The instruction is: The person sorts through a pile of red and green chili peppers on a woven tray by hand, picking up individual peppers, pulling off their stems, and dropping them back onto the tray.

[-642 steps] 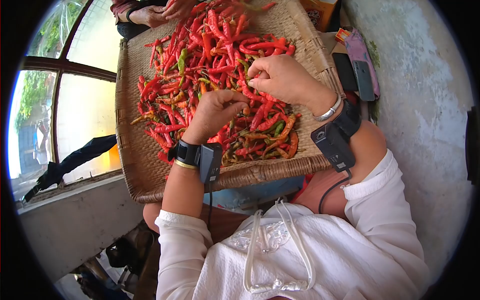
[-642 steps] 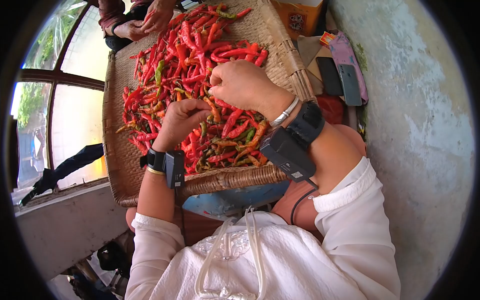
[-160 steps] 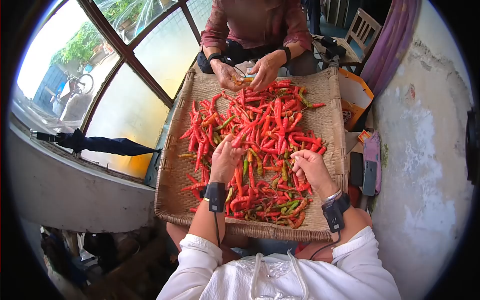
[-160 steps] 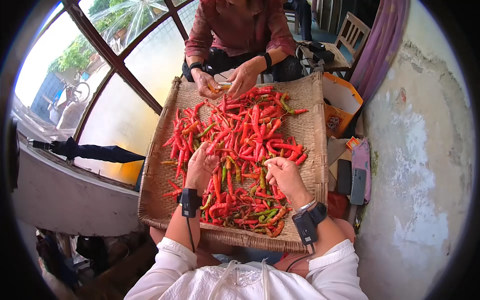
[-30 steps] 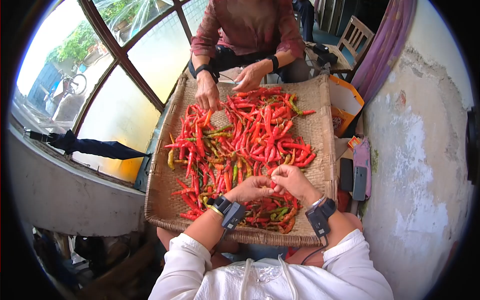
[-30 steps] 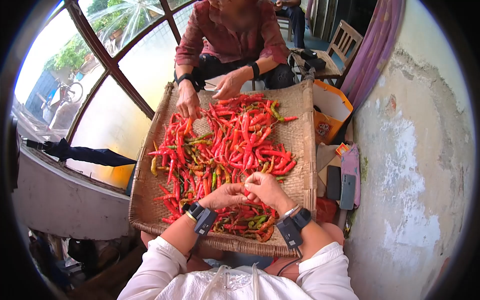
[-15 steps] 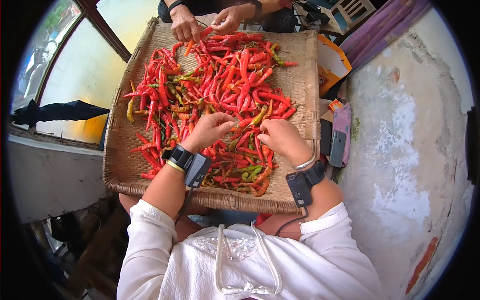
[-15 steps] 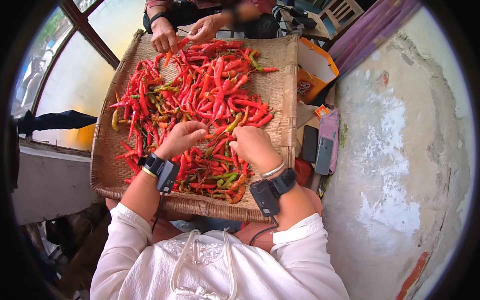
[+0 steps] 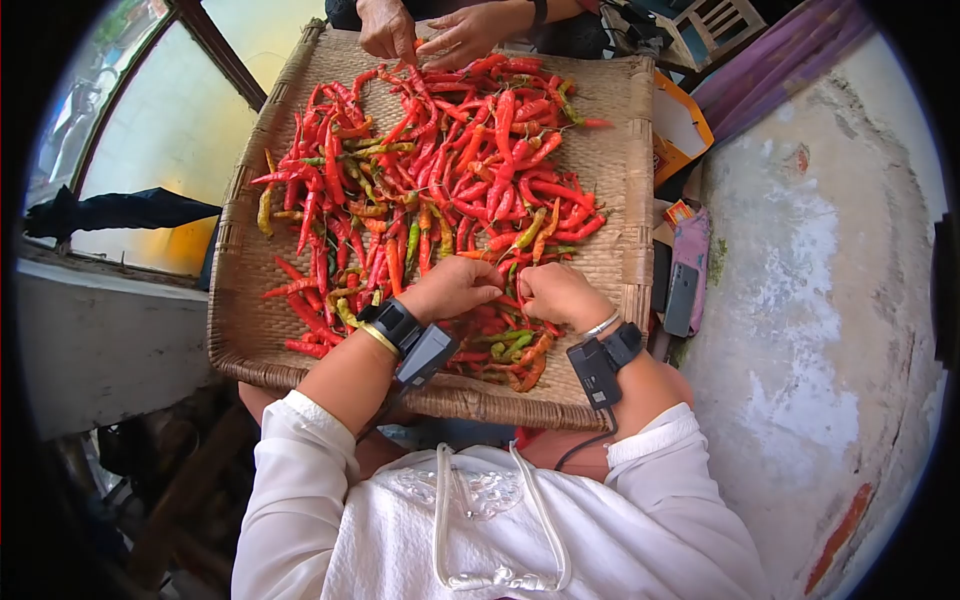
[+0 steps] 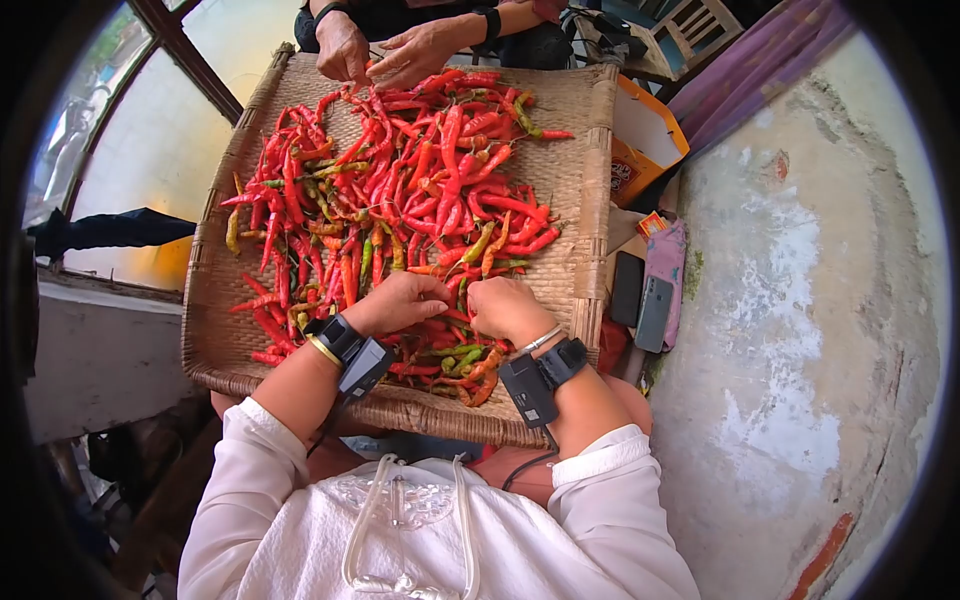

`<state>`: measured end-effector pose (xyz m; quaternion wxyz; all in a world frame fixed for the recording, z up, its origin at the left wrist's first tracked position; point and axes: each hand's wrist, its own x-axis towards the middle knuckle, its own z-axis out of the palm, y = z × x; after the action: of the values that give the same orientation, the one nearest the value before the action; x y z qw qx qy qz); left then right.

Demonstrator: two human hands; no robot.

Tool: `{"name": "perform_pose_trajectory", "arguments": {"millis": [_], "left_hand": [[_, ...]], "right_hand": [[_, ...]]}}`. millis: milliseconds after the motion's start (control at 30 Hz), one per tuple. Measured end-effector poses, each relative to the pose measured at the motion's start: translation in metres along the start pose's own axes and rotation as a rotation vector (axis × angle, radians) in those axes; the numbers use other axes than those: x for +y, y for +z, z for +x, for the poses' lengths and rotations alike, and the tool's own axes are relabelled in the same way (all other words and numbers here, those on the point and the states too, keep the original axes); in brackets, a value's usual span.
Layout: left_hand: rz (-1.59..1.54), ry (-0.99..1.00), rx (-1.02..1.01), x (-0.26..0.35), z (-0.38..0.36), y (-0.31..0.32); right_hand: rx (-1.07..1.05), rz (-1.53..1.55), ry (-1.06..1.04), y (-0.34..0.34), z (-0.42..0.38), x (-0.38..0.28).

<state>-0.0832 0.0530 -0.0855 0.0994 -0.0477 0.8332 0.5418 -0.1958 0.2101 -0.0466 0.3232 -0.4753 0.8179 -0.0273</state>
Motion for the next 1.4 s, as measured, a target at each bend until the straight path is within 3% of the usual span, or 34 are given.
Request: {"name": "perform_pose_trajectory", "arguments": {"millis": [133,267,433,500,633,667,767,867,967,1033,1100,1167,1233,1300,1400], "left_hand": [[0.06,-0.033,-0.046,0.012,0.0,-0.002],[0.094,0.053,-0.026,0.009,-0.001,-0.001],[0.009,0.026,-0.048,0.022,-0.001,0.0],[-0.142,-0.04,-0.047,0.027,-0.005,0.008],[-0.083,0.022,-0.03,0.036,-0.001,0.01],[-0.054,-0.018,0.019,0.032,0.0,0.01],[0.014,-0.055,0.044,0.026,-0.002,0.012],[0.079,-0.013,0.013,0.019,0.003,0.01],[0.264,0.039,0.019,0.024,0.004,0.012],[0.144,0.041,0.049,0.024,0.004,0.014],[0.076,0.133,0.149,0.018,0.005,0.018],[-0.012,0.103,0.194,0.021,0.003,0.017],[-0.206,-0.014,0.178,0.02,0.006,0.01],[-0.623,-0.08,0.128,0.03,0.003,-0.011],[-0.822,0.049,0.384,0.024,0.0,-0.042]], "right_hand": [[0.184,-0.1,-0.056,0.017,0.001,-0.001],[0.184,-0.128,-0.091,-0.004,-0.011,-0.018],[0.332,0.222,-0.125,-0.022,-0.022,-0.018],[0.38,0.269,-0.121,-0.016,-0.022,-0.019],[0.503,0.336,-0.071,-0.01,-0.016,-0.014],[0.502,0.125,0.015,-0.019,-0.019,-0.005],[0.479,-0.121,-0.069,-0.014,-0.024,0.009],[0.481,-0.152,-0.197,-0.003,-0.014,0.007],[0.332,-0.057,-0.071,0.008,-0.004,-0.005],[0.297,-0.019,0.005,-0.001,-0.006,-0.014],[0.426,0.099,-0.043,0.007,-0.001,-0.009],[0.488,0.158,-0.088,0.006,0.002,-0.009],[0.465,0.433,-0.052,-0.01,-0.003,-0.017],[0.56,0.533,-0.05,-0.019,-0.007,-0.015],[0.63,0.522,-0.048,-0.027,-0.011,-0.009]]}}
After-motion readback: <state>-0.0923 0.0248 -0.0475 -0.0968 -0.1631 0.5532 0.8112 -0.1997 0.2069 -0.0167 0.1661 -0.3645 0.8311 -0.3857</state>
